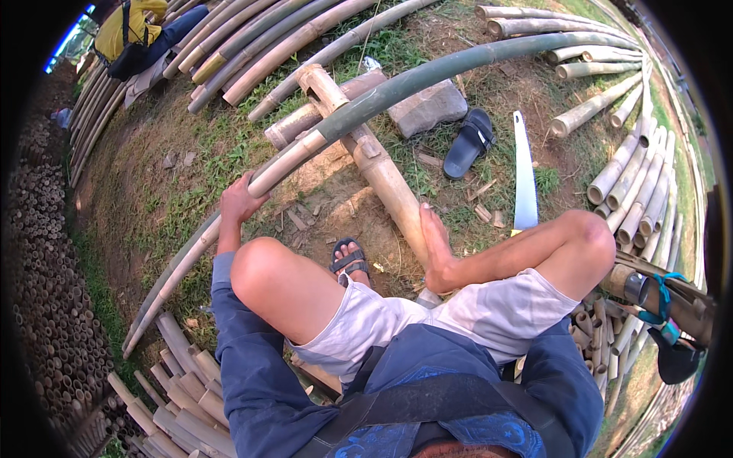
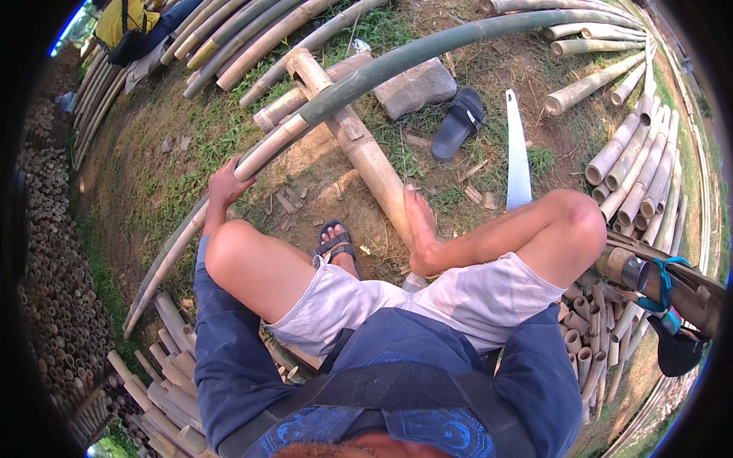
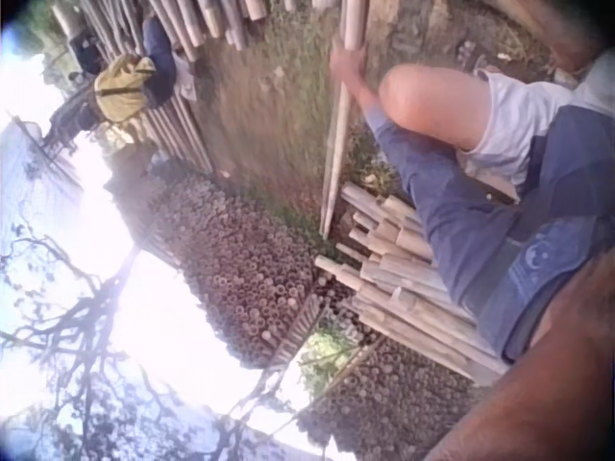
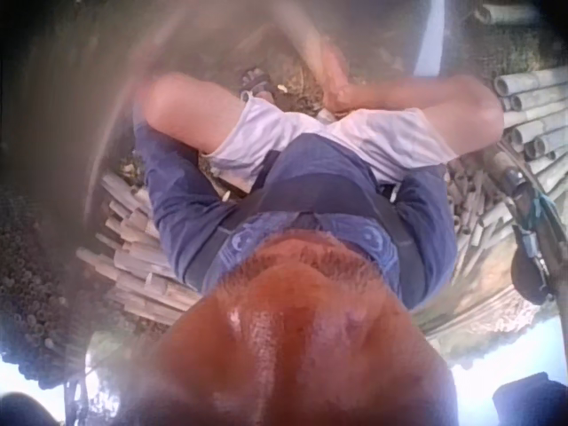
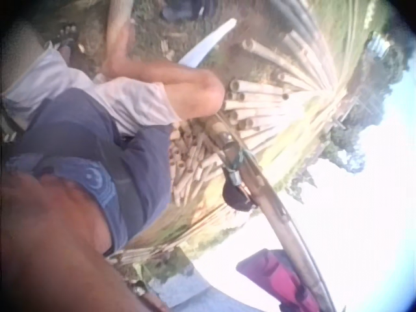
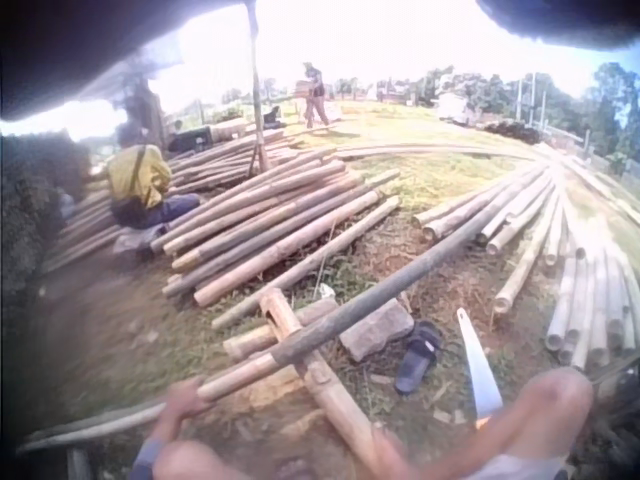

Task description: The person uses a hand saw to cut long bamboo poles into shorter sections. They position each pole on a wooden support, saw through it, and then move the cut pieces aside. The process is repeated for multiple poles.

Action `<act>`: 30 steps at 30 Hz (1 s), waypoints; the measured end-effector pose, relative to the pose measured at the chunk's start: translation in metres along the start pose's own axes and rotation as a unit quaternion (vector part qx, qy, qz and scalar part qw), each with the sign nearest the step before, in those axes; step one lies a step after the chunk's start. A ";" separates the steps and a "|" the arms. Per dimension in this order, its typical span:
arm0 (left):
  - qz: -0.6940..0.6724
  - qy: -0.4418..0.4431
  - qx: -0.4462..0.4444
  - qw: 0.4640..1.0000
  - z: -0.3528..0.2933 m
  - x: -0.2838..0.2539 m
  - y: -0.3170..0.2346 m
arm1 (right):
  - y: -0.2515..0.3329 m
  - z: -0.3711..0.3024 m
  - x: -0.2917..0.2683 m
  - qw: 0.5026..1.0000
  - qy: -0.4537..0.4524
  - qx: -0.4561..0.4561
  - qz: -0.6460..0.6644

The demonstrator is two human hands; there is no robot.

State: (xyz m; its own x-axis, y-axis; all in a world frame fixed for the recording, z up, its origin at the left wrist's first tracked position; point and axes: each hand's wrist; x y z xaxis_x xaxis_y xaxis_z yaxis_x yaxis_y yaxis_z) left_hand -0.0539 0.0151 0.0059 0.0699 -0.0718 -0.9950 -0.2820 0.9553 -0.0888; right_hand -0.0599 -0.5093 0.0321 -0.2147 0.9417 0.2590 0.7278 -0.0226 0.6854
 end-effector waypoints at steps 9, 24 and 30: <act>-0.017 -0.008 0.003 1.000 -0.003 0.000 -0.006 | -0.012 -0.006 -0.001 0.999 -0.020 -0.023 -0.012; -0.015 -0.001 -0.004 1.000 -0.008 0.000 0.001 | 0.125 -0.181 -0.214 0.874 -0.343 -0.326 -0.112; -0.001 -0.015 -0.001 1.000 0.002 0.010 0.006 | 0.205 -0.310 -0.300 0.782 -0.457 -0.373 -0.200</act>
State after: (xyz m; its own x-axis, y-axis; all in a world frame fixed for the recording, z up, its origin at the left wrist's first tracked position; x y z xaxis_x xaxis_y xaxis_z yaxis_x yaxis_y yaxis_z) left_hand -0.0533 0.0209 -0.0042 0.0990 -0.0641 -0.9930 -0.2838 0.9547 -0.0899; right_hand -0.0479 -0.9006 0.3062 0.4745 0.7629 -0.4391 0.0651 0.4670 0.8818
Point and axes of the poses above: each hand's wrist, its own z-axis towards the middle knuckle, its own x-axis out of the palm, y = z × x, and after that the axes turned 9 degrees about -y, right-handed
